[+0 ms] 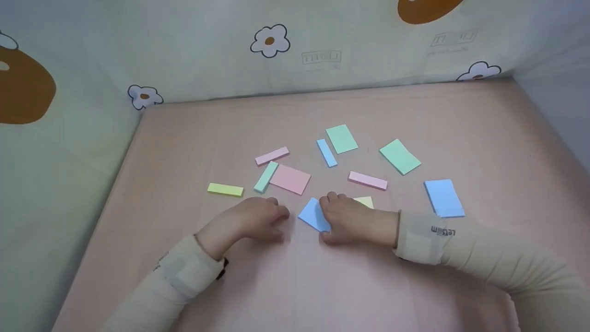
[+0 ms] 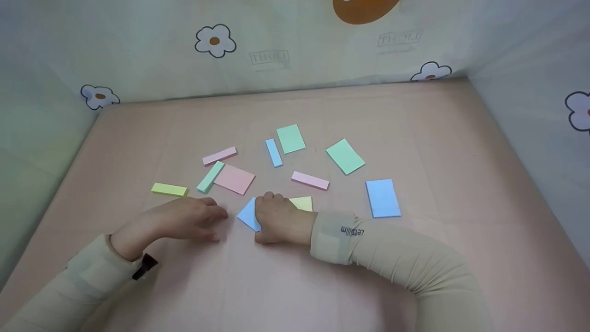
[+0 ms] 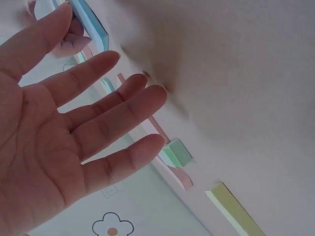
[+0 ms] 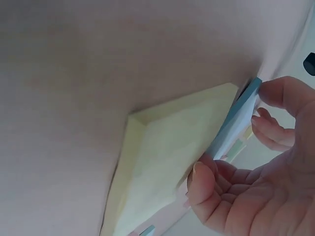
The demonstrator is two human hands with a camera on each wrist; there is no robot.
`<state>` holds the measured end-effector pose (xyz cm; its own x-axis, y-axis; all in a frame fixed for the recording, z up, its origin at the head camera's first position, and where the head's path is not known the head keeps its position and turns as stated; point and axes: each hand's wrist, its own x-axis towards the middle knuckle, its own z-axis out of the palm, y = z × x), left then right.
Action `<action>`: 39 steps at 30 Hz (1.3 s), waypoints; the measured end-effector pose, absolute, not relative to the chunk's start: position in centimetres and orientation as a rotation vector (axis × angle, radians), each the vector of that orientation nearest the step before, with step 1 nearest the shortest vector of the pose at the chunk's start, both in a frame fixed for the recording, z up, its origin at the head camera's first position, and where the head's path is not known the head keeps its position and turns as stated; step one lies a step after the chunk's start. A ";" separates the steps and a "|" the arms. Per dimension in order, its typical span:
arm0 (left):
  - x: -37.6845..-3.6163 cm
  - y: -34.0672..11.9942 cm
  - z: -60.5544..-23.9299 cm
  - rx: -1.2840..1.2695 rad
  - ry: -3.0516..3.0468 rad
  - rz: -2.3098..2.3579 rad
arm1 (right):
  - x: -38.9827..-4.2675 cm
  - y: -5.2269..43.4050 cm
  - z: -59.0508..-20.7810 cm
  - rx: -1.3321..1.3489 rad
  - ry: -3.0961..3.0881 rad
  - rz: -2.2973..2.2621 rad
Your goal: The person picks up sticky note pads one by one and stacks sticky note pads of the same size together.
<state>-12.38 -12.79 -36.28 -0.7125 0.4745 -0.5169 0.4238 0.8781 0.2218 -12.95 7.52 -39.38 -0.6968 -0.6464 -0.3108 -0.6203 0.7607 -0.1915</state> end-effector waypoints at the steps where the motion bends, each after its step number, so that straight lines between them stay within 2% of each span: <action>1: -12.4 -12.8 -36.2 0.647 2.466 0.115 | -12.9 7.4 -39.4 -0.954 2.602 -0.100; 6: -12.4 -12.8 -36.1 0.643 2.465 0.117 | -13.4 7.5 -38.4 -0.954 2.602 -0.115; 12: -12.4 -12.8 -36.3 0.669 2.455 0.100 | -16.1 8.7 -36.1 -1.419 2.547 -0.042; 17: -12.5 -12.7 -36.5 0.727 2.469 0.071 | -17.0 9.1 -37.0 -1.661 2.294 0.063; 31: -13.0 -12.7 -36.1 0.612 2.646 0.194 | -16.9 8.4 -38.1 -1.610 2.255 0.108; 39: -14.5 -13.8 -36.5 0.318 2.818 0.172 | -16.2 8.3 -38.3 -1.589 2.320 0.164</action>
